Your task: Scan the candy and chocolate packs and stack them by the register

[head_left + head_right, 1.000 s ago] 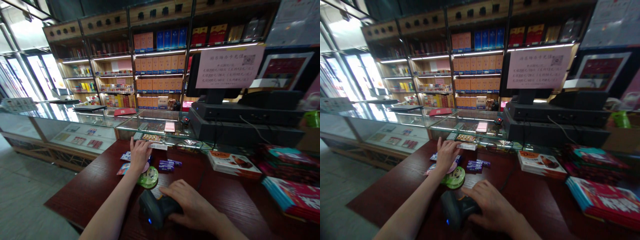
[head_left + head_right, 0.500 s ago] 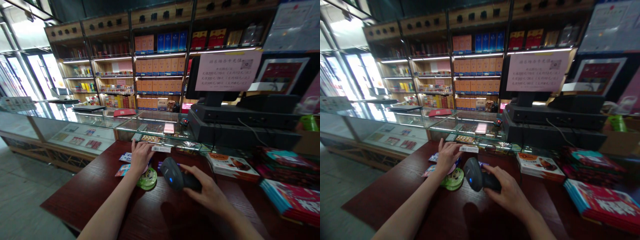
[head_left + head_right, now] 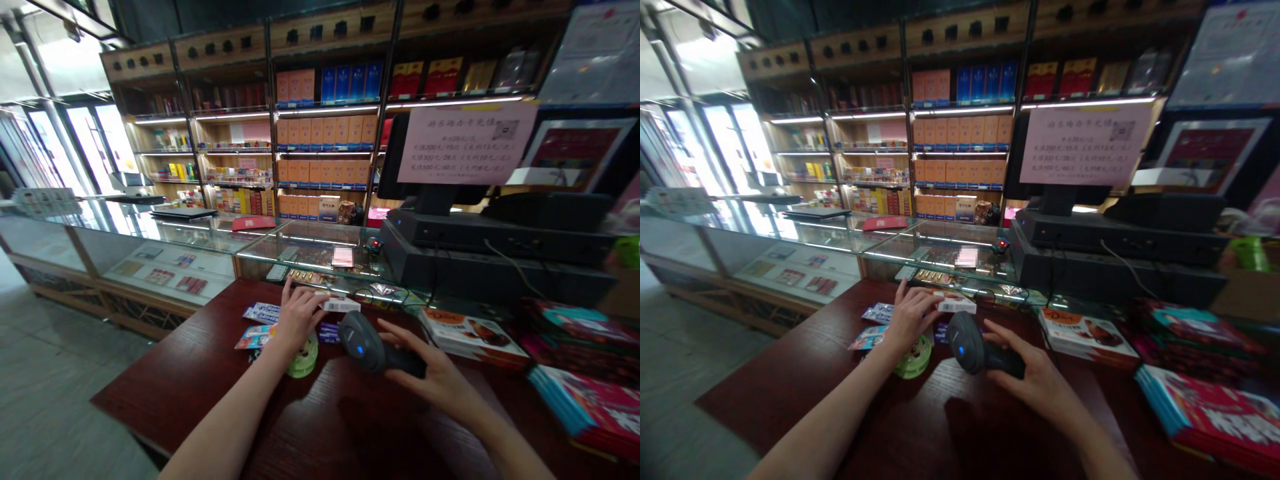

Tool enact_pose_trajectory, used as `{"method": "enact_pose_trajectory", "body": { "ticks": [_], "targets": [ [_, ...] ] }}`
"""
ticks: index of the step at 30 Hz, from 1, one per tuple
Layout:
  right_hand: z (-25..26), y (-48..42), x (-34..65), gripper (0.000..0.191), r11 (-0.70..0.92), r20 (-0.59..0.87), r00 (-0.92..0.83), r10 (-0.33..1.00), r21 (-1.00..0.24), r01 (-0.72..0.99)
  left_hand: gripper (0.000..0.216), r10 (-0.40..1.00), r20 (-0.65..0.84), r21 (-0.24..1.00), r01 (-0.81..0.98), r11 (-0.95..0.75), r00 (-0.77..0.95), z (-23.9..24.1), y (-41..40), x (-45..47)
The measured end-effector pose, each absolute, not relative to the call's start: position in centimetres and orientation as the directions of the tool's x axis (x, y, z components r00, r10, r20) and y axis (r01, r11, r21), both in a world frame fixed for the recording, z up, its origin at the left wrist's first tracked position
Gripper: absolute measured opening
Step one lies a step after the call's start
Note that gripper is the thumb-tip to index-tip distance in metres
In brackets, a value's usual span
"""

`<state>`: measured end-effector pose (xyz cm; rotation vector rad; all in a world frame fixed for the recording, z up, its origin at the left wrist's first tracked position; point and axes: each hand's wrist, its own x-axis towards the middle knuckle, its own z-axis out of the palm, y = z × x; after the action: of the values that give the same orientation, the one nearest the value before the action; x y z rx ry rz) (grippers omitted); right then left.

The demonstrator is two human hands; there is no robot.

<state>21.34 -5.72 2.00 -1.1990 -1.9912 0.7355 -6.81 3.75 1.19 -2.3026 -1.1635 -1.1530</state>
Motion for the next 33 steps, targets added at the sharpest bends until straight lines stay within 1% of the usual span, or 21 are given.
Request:
{"method": "enact_pose_trajectory", "body": {
  "ticks": [9, 15, 18, 22, 26, 29, 33],
  "targets": [
    [3.0, -6.1, 21.6, 0.071, 0.341, 0.196, -0.335, 0.921, -0.822, 0.456, 0.021, 0.533, 0.768, 0.054, 0.793, -0.606, 0.355, 1.1, 3.7, -6.6],
    [3.1, -6.1, 21.8, 0.07, 0.335, 0.19, -0.326, 0.926, -0.81, 0.481, 0.015, 0.522, 0.776, 0.042, 0.796, -0.604, 0.355, 0.9, 3.9, -6.7],
    [3.2, -6.1, 21.8, 0.07, 0.326, 0.18, -0.326, 0.928, -0.814, 0.48, 0.017, 0.529, 0.772, 0.054, 0.792, -0.607, 0.352, 1.0, 3.8, -6.8],
    [3.1, -6.1, 21.6, 0.071, 0.316, 0.163, -0.343, 0.925, -0.831, 0.457, 0.022, 0.538, 0.761, 0.059, 0.787, -0.614, 0.363, 1.2, 3.7, -6.8],
    [2.4, -6.1, 20.6, 0.076, 0.323, 0.135, -0.413, 0.901, -0.844, 0.428, 0.02, 0.535, 0.769, 0.063, 0.791, -0.608, 0.35, 1.5, 3.5, -6.8],
    [1.5, -6.1, 19.7, 0.081, 0.354, 0.129, -0.463, 0.877, -0.825, 0.441, 0.02, 0.537, 0.772, 0.069, 0.796, -0.602, 0.339, 1.7, 3.4, -6.9],
    [0.5, -6.2, 18.7, 0.083, 0.412, 0.136, -0.487, 0.863, -0.747, 0.521, 0.022, 0.55, 0.769, 0.08, 0.804, -0.589, 0.326, 1.9, 3.4, -7.3]
  ]
}}
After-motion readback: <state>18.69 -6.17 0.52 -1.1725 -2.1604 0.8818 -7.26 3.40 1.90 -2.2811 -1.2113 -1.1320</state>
